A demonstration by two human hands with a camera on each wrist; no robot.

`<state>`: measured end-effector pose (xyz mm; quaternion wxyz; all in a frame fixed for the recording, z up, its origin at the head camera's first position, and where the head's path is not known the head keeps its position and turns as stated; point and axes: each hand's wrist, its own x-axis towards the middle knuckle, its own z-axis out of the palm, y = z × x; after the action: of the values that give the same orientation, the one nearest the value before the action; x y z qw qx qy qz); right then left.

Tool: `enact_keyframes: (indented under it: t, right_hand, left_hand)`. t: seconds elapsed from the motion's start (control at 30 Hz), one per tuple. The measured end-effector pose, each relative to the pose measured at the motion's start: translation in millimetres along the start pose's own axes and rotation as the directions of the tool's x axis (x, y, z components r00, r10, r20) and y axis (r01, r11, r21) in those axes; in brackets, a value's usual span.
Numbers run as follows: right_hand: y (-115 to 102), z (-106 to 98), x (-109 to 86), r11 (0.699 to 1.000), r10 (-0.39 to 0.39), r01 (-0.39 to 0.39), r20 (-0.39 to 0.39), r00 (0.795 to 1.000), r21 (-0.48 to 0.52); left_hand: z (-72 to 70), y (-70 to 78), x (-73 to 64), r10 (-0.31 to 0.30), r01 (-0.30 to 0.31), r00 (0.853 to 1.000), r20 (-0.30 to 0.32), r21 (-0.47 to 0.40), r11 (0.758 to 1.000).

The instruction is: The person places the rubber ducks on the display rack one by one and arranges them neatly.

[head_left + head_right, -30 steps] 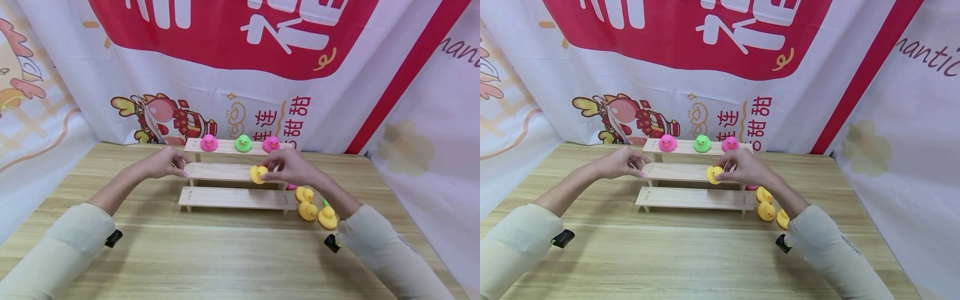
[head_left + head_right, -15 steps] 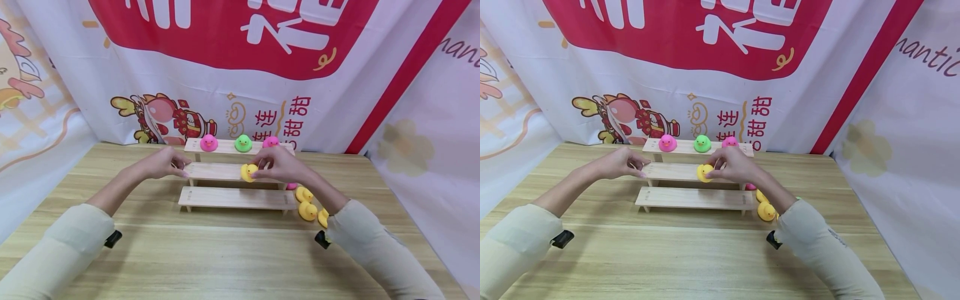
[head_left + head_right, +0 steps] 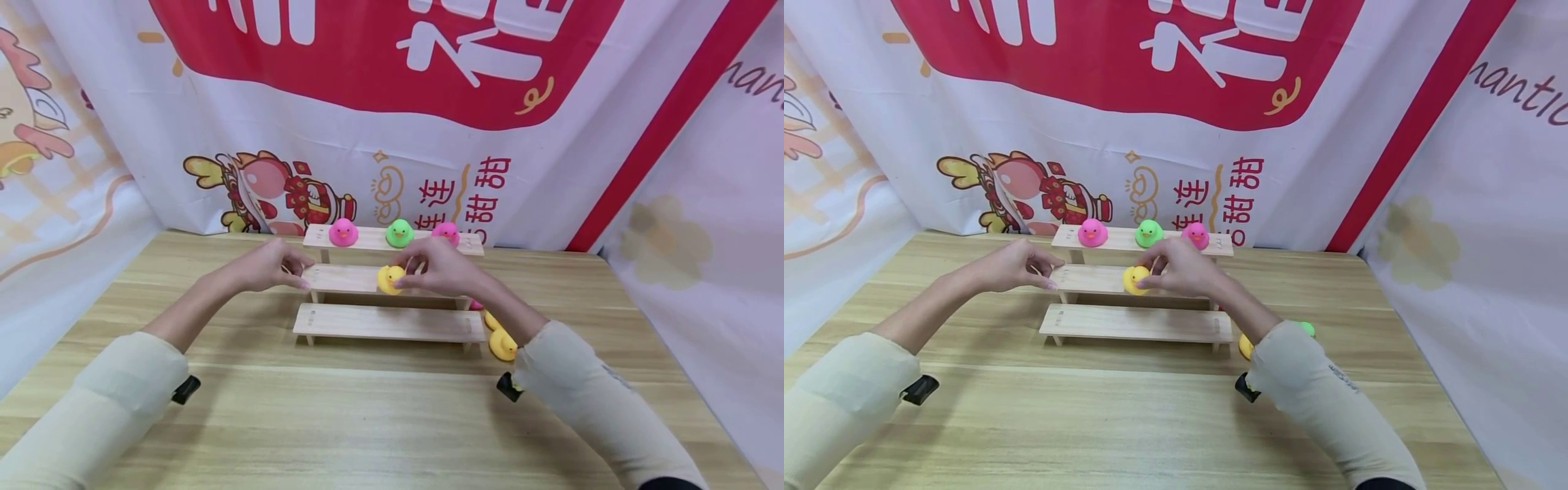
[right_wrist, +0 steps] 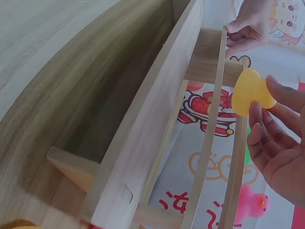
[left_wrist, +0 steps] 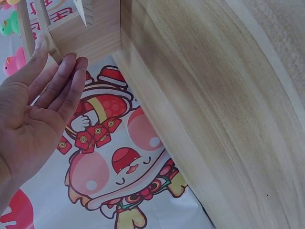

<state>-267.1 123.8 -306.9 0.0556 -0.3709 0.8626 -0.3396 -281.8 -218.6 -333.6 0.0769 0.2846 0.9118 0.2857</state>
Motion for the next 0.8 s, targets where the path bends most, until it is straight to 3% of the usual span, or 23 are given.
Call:
enact_keyframes:
  t: [0.8]
  right_hand:
    - [-15,16,19.3,0.999,-0.005,0.005,0.01,1.0,-0.044]
  left_hand:
    - [0.5,1.2,1.8,-0.013,0.013,1.0,0.004,-0.018,1.0]
